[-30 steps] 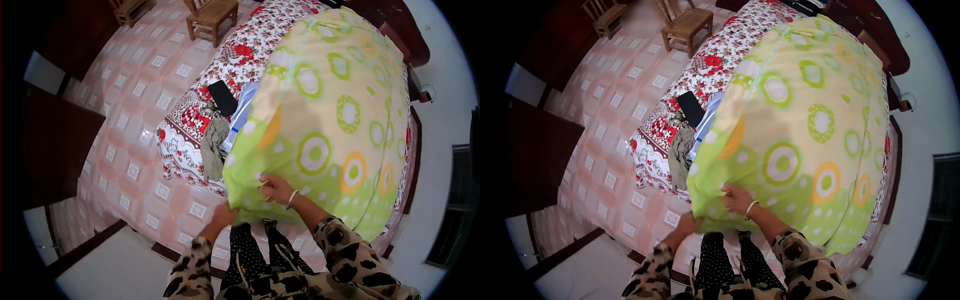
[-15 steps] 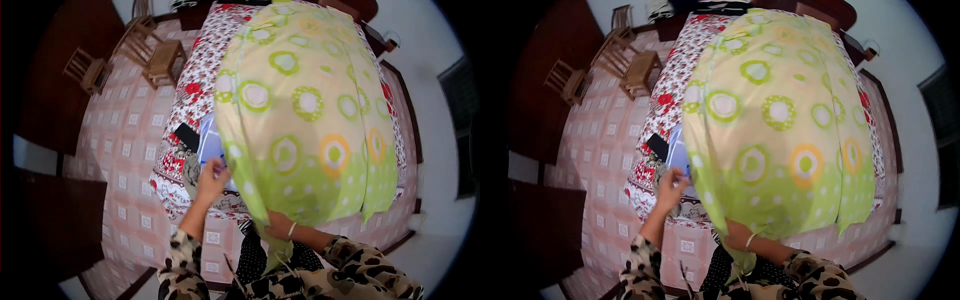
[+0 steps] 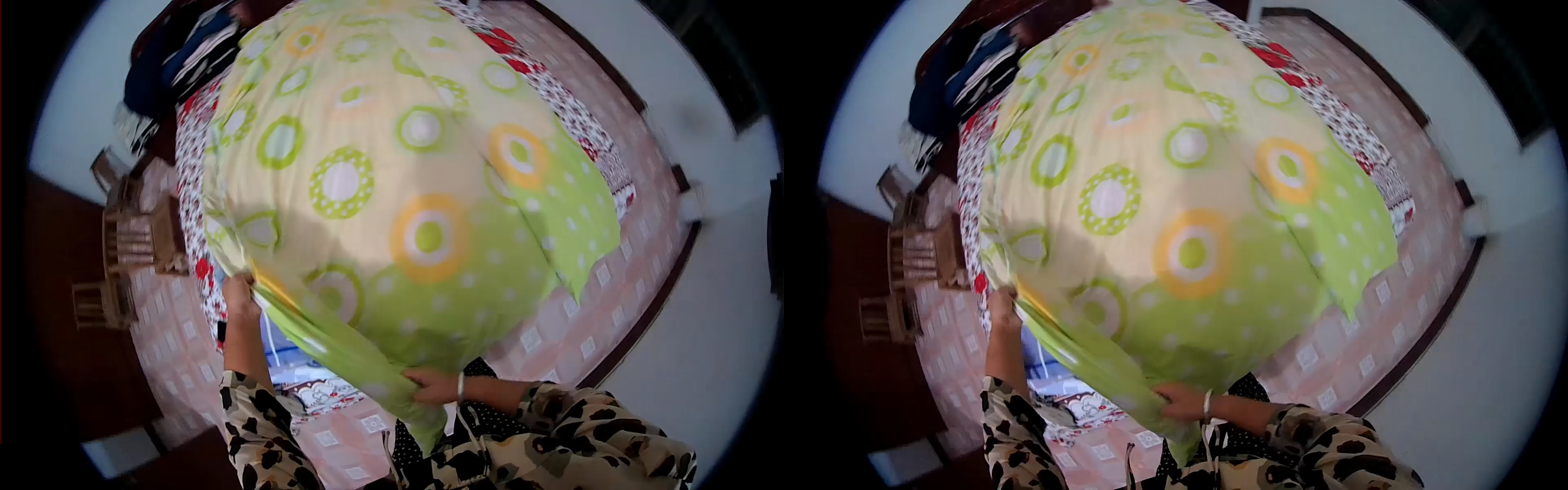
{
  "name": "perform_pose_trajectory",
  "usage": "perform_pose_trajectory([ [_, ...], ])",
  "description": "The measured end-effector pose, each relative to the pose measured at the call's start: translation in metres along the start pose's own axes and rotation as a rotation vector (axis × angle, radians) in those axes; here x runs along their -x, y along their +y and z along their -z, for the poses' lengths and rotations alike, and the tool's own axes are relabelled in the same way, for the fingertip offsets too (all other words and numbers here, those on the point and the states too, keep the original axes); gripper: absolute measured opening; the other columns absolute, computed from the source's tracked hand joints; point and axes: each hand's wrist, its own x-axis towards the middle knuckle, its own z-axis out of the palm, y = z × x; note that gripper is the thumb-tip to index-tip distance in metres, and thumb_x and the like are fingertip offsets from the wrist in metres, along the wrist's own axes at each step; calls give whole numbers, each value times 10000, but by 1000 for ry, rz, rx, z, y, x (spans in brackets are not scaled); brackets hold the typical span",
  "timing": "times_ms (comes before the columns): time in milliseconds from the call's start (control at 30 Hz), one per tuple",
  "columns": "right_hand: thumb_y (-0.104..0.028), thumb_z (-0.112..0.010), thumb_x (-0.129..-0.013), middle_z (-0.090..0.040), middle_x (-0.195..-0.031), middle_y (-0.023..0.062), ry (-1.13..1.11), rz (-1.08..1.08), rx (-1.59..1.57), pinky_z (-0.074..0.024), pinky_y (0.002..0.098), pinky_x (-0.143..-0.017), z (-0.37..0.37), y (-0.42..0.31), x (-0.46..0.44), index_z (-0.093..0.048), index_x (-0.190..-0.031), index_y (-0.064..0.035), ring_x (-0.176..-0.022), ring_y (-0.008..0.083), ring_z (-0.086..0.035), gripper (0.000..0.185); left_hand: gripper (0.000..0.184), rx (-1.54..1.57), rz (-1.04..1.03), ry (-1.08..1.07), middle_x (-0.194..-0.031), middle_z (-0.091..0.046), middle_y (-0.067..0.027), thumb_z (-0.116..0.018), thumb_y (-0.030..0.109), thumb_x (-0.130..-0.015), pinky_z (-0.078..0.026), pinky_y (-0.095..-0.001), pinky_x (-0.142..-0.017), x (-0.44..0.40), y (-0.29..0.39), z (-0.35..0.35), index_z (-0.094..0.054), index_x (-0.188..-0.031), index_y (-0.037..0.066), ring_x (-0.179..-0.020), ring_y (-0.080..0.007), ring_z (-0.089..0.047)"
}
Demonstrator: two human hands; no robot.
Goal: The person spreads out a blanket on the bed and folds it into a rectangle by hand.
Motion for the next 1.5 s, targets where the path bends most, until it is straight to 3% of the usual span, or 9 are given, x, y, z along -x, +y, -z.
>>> perform_pose_trajectory([
  [200, -27, -512, -571, -517, -1047, 121, 34, 178, -1064, -384, 296, -829, 133, 27, 120, -429, -1112, 32, -962, 183, -492, 551, 380, -13, -192, -589, -859, -512, -125, -397, -85, -641, -476, -340, -612, 97, 42, -294, -427, -1011, -6, -709, -224, -540],
  [433, -16, -550, -559, -575, -915, 136, 813, 213, -1282, -468, 346, -710, 226, 191, 227, -512, -986, 55, -744, 246, -582, 435, 355, -192, 2, -1124, -876, -499, -80, -497, 50, -729, -451, -345, -634, 160, -138, -516, -368, -1059, 42, -737, -191, -518],
  [567, -77, -572, -638, -576, -891, 117, 1055, 145, -1300, -467, 323, -691, 246, 274, 234, -510, -988, 39, -731, 223, -577, 374, 625, -1116, -358, -1087, -910, -512, -103, -527, 139, -730, -413, -320, -703, 151, -254, -494, -221, -1268, 54, -781, -204, -503],
  [733, -137, -594, -686, -584, -808, 108, 1102, -573, -345, -444, 311, -644, 248, 243, 218, -526, -930, 30, -727, 176, -556, 304, 601, -1267, -251, -1131, -1138, -425, -209, -534, 163, -703, -349, -360, -858, 157, -261, -426, -274, -1225, 15, -1023, -327, -435],
  [933, -107, -565, -647, -582, -741, 111, 1177, -112, -283, -434, 321, -606, 241, 234, 255, -546, -873, -5, -678, 178, -538, 248, 611, -1266, -497, -1086, -1163, -402, -213, -539, 123, -683, -328, -364, -891, 150, -246, -365, -286, -1227, 12, -1058, -332, -405],
  [1000, -78, -534, -633, -564, -694, 83, 1248, -566, 331, -434, 302, -551, 247, 260, 287, -547, -821, 5, -622, 168, -526, 206, 593, -1277, -538, -1075, -1150, -402, -233, -540, 123, -691, -323, -372, -897, 159, -236, -356, -299, -1219, 1, -1061, -346, -396],
  [1133, -7, -463, -649, -566, -703, 46, 1435, 39, -671, -457, 254, -520, 279, 195, 342, -535, -898, 17, -570, 130, -530, 260, 535, -1254, -627, -1061, -1128, -420, -231, -540, 132, -700, -332, -372, -887, 164, -244, -320, -353, -1182, -5, -1047, -344, -405],
  [1367, 8, -419, -668, -563, -805, 53, 1314, -401, -75, -451, 254, -591, 295, 253, 318, -513, -1009, 7, -643, 137, -538, 353, 434, -1156, -242, -735, -947, -509, -167, -602, 147, -664, -409, -353, -729, 171, -308, -202, -443, -1030, -22, -869, -276, -502],
  [1500, 18, -412, -658, -562, -816, 61, 1283, -282, -306, -451, 269, -612, 295, 215, 299, -510, -1006, 13, -673, 145, -539, 362, 344, -708, 585, -289, -874, -486, -49, -608, 130, -660, -389, -351, -638, 182, -323, -154, -467, -965, 55, -784, -179, -456],
])
